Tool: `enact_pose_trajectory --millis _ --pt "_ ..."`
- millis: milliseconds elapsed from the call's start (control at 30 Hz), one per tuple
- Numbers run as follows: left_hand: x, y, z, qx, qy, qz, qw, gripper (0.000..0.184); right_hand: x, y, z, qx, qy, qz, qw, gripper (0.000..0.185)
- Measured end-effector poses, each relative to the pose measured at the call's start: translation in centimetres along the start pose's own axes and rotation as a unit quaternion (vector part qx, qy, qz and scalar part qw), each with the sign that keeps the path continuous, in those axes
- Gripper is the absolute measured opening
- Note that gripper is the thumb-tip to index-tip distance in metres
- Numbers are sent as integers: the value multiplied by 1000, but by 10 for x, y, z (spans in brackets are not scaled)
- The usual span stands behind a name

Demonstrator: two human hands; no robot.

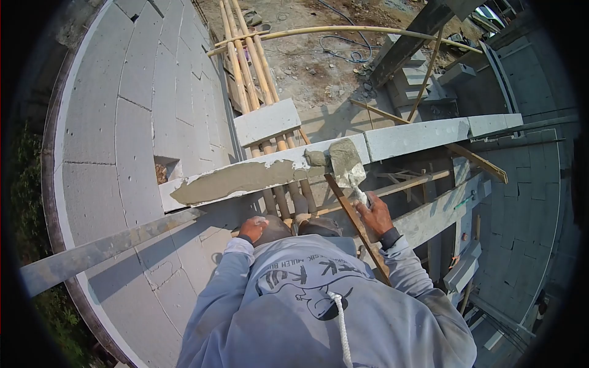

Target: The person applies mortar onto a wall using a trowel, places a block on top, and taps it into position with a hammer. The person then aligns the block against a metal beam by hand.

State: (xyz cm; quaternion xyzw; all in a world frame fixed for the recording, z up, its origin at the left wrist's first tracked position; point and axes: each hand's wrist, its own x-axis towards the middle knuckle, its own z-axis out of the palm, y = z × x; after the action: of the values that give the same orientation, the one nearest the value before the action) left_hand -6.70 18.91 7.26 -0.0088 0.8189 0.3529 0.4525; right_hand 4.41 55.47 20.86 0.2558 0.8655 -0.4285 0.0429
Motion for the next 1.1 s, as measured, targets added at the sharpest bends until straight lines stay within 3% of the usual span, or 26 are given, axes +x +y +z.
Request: enact_pose_trajectory --millis 67,167,200,467,567,700,733,833,933,1100 --pt "-15 17 -9 -49 -1 -17 999 42 -3 -11 3 -111 45 -53 991 33" --pt "7 -24 -8 -11 29 42 999 40 -3 -43 12 -149 -14 14 989 38" --pt "11 -34 -9 -6 31 42 999 40 -2 -52 16 -204 -33 -5 978 34" --pt "3 -65 -17 -90 52 26 994 35 3 -27 25 -279 88 -25 956 28" --pt "-8 -59 -27 -85 30 0 996 36 4 -18 13 -281 81 75 953 30" --pt "-19 -59 -37 -54 26 -9 998 37 2 -22 5 -82 25 135 987 39" --pt "-17 -65 -37 -51 32 3 998 36 4 -19 11 49 -14 201 978 41" --pt "-9 -79 -35 -61 52 26 996 34 3 -41 33 145 -34 193 970 39" --pt "-9 -75 -36 -82 57 16 995 35 17 29 92 55 -13 120 991 37" --pt "-10 -77 -38 -70 53 9 996 36 15 10 123 30 -47 78 995 41"
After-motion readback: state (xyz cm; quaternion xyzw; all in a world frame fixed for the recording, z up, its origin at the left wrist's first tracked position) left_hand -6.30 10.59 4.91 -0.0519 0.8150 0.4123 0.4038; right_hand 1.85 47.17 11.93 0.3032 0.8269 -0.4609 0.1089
